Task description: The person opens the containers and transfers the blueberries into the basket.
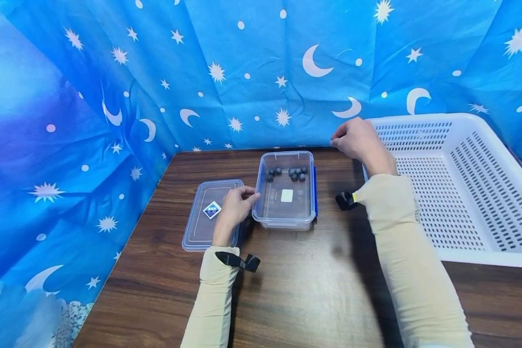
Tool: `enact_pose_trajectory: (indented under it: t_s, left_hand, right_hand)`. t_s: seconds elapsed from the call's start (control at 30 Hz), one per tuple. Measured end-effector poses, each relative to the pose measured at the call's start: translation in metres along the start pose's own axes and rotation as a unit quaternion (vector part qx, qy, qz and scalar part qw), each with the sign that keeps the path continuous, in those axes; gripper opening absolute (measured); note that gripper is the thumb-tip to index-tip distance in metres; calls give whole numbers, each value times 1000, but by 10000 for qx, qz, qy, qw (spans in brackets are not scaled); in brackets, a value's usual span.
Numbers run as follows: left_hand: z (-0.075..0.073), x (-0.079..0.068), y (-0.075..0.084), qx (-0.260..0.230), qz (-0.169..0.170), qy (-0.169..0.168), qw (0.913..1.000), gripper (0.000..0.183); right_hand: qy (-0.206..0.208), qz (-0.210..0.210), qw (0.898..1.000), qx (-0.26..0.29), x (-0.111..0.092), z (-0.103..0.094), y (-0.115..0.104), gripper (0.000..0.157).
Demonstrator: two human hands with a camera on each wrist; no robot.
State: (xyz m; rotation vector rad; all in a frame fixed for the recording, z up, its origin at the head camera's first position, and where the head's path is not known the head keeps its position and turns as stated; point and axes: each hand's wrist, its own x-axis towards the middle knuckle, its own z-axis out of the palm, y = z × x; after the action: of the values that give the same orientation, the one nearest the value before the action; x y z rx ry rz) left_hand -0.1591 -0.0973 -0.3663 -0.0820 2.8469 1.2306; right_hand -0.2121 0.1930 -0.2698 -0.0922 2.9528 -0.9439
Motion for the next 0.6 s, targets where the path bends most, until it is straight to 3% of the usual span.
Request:
enact_pose_trajectory:
  t_s: [0.6]
  left_hand:
    - [0,0,0,21,65,47,10000,24]
  right_hand:
    - [-450,-331,9984,13,16,40,-23,23]
